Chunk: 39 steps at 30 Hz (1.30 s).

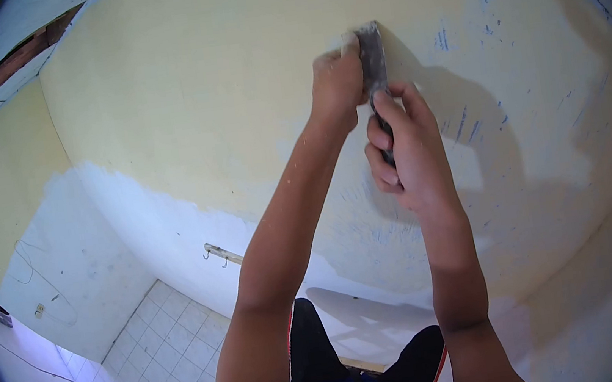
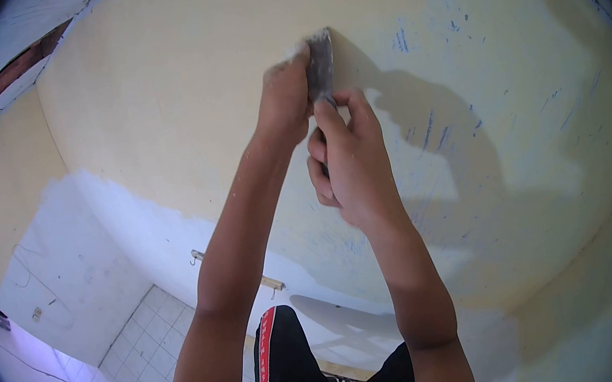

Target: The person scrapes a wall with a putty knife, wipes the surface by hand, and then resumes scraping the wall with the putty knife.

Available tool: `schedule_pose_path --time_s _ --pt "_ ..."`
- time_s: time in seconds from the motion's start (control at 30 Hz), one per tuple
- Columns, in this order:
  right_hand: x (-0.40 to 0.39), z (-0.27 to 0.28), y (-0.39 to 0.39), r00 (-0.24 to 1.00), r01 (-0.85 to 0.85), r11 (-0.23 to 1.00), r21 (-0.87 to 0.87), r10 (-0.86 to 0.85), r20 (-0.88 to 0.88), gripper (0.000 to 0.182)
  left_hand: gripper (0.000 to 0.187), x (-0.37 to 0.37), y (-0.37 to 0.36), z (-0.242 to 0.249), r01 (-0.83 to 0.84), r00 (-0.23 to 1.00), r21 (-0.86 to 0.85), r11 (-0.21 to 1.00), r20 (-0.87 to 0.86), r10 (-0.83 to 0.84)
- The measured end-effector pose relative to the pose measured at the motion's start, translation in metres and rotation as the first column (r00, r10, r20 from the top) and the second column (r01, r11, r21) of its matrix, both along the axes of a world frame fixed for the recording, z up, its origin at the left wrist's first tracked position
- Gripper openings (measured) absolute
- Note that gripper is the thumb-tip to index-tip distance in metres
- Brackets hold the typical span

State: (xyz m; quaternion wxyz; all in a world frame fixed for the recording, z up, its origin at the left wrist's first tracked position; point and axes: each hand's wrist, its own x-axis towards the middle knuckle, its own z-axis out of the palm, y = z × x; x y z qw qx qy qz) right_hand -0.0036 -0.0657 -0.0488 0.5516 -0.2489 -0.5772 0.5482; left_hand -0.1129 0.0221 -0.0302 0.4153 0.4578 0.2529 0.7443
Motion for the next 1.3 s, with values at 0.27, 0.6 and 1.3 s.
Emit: schedule_pose_path --time_s 0.27,0.6,1.3 --pt "0.014 -0.023 -0.003 1.0 -0.005 1.0 0.004 0.005 -0.002 0.02 0.044 0.008 -0.004 -0.02 0.033 0.997 -0.025 0.999 -0.069 -0.035" --pt "0.009 -0.001 0.001 1.0 -0.009 1.0 0.003 0.009 0.007 0.018 0.037 -0.001 -0.004 -0.002 0.046 0.997 0.031 0.998 -0.067 -0.044" --pt "0.034 -0.008 -0.009 1.0 -0.012 0.999 -0.041 0.013 0.016 0.017 0.035 0.021 -0.002 -0.013 0.048 0.995 -0.001 0.999 -0.092 -0.048"
